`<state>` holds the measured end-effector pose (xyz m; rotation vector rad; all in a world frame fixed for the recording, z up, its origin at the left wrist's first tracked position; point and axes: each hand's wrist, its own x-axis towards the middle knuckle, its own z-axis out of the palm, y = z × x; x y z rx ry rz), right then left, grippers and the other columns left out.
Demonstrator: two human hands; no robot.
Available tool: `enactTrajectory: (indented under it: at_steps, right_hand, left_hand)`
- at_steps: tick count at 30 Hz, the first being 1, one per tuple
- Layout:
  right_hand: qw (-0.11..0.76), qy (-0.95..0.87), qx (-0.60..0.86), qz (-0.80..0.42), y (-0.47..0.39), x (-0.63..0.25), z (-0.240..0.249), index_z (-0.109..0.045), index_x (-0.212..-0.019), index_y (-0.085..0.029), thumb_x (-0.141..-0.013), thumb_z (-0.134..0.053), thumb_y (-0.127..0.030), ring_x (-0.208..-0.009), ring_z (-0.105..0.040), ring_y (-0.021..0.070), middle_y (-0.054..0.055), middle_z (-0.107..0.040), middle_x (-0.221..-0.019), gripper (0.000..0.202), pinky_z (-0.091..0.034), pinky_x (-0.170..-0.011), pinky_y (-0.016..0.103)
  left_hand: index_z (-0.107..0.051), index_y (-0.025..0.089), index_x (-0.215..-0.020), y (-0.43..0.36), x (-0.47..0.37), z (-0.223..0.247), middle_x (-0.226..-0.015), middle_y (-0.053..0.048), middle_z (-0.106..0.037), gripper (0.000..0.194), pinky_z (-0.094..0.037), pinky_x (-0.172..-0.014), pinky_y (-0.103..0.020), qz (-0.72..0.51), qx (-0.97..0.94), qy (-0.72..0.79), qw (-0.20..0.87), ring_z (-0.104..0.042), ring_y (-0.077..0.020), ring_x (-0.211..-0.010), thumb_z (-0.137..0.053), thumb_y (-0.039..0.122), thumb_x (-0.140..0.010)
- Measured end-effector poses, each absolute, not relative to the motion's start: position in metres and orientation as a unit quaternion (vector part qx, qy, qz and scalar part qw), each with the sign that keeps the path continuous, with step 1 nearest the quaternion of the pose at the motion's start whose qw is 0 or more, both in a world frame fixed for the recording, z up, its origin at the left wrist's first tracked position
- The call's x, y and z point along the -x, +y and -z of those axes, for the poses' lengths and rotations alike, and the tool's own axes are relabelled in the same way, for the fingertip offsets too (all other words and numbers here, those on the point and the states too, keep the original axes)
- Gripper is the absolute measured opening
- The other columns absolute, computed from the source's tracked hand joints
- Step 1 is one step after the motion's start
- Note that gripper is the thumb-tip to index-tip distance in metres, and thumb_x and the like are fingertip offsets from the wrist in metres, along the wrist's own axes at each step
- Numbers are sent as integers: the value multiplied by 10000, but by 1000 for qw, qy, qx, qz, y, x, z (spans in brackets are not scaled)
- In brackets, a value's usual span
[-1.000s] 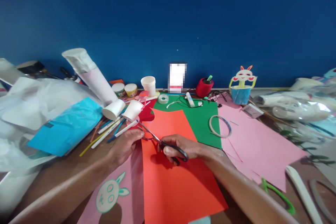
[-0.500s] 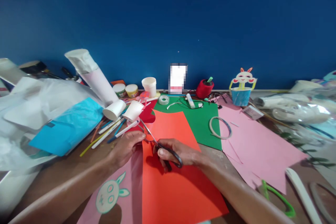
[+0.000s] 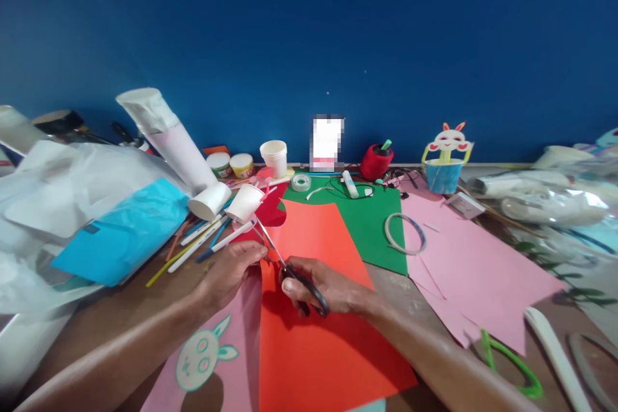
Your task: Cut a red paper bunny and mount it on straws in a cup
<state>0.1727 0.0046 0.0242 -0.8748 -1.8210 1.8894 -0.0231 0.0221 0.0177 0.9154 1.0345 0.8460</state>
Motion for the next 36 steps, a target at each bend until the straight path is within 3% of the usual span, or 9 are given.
enactTrajectory:
  at_steps: [22,30,36]
  right_hand:
    - [228,-604,313,-696,2,-167,-15,-472,-882,-136,-801,-409,-593,-417,-486,76,-27,-516,-513,468,-313,-411,174]
    - [224,-590,362,-686,-5,-159,-40,-422,-756,-157,-784,-390,-624,-392,-461,67,-35,-506,-481,469,-303,-380,168]
    - [233,-576,370,-691,-9,-154,-38,-401,-764,-169,-777,-384,-635,-361,-452,63,-44,-503,-475,467,-272,-346,158]
  left_hand:
    - [-681,137,-721,23,22,-20,-680,-34,-674,154,-425,-690,-269,-378,-407,481,678,-602,-170,-722,-587,258,-711]
    - [-686,150,-746,22,22,-24,-726,-31,-687,170,-433,-705,-276,-376,-427,480,668,-615,-189,-778,-566,268,-720]
    - [-662,153,-713,21,22,-25,-733,-28,-683,173,-424,-670,-269,-368,-442,491,654,-607,-182,-744,-549,284,-727]
